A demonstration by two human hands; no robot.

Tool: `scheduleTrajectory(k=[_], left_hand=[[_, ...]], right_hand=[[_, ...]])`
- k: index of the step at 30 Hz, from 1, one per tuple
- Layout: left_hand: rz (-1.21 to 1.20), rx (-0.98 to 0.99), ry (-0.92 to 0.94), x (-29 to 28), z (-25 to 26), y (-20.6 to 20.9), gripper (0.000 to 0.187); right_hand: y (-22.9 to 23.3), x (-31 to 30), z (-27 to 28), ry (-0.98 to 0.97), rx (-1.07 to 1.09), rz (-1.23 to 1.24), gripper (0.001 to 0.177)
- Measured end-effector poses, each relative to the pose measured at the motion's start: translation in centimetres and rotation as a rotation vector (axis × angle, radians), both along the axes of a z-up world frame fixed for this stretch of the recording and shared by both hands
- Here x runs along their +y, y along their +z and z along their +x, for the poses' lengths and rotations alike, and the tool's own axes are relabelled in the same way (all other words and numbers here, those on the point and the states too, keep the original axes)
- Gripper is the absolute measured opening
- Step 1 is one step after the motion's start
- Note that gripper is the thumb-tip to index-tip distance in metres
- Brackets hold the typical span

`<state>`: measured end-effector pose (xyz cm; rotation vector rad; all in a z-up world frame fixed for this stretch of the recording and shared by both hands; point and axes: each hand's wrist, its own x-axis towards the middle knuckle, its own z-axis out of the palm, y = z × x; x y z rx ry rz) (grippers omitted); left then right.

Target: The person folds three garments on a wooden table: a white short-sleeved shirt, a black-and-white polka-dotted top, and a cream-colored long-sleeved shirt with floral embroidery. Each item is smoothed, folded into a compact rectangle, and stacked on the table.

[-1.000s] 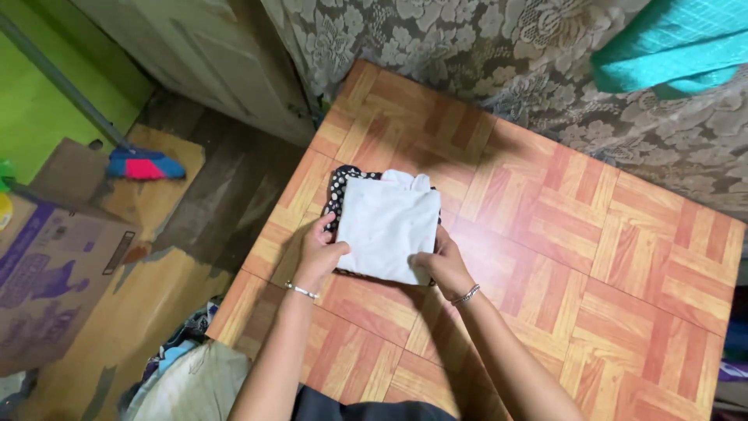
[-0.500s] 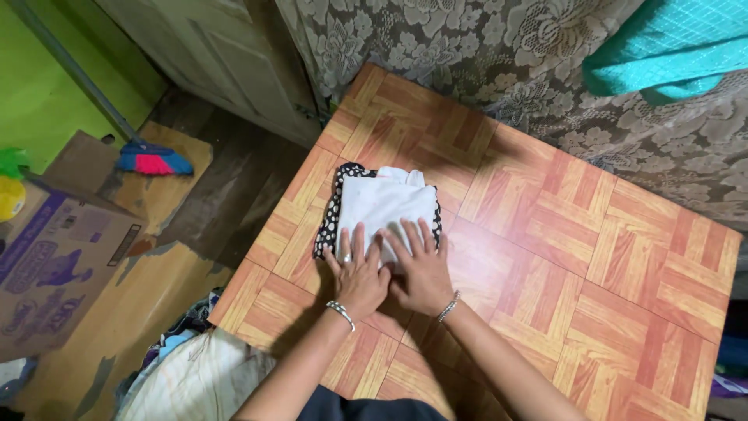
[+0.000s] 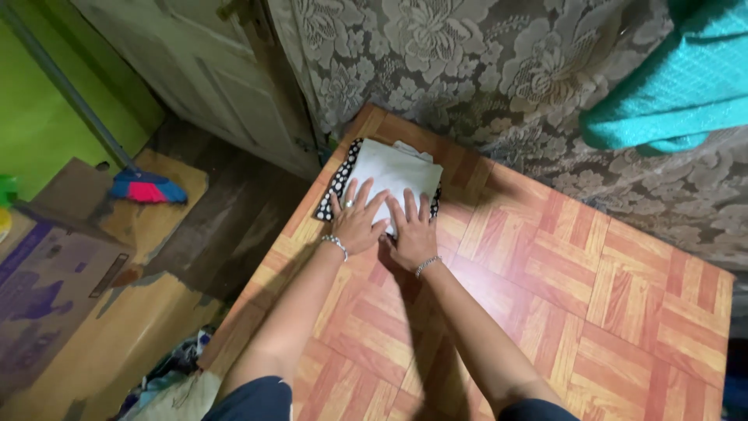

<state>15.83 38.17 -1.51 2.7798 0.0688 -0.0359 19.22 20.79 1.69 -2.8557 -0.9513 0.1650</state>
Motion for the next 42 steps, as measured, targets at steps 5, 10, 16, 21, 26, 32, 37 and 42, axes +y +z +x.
scheduleTrajectory(k=[5, 10, 16, 21, 26, 32, 37, 42], left_hand=[[0.027, 0.008, -0.02, 3.3, 6.7, -0.1, 0.064], [0.063, 0.027, -0.031, 5.2, 10.7, 0.3, 0.063], [0.058, 0.03, -0.021, 5.0, 10.6, 0.9, 0.063], [0.061, 0.086, 0.044, 4.6, 10.8, -0.9, 0.064], [0.071, 0.176, 0.211, 4.4, 12.8, -5.7, 0.063], [-0.056, 0.064, 0.196, 1.9, 1.7, -1.2, 0.074], [-0.436, -0.265, 0.267, 2.1, -13.2, 2.4, 0.07], [-0.27, -0.909, 0.921, 2.3, -24.3, -1.9, 0.017]], right_hand=[[-1.0, 3.5, 5.4, -0.098, 0.018, 0.025, 0.097], [-2.2, 5.9, 9.0, -0.14, -0.026, -0.037, 0.095], [-2.2, 5.9, 9.5, -0.13, 0.03, -0.032, 0.095], [-5.2, 5.1, 10.8, -0.105, -0.06, -0.122, 0.095], [-20.5, 3.5, 23.2, 0.012, -0.027, -0.161, 0.104], [-1.0, 5.2, 10.4, 0.063, -0.031, -0.142, 0.107], [-1.5, 8.5, 1.7, 0.109, -0.076, -0.078, 0.067], [-3.7, 12.5, -10.4, 0.458, -0.079, 0.125, 0.092]])
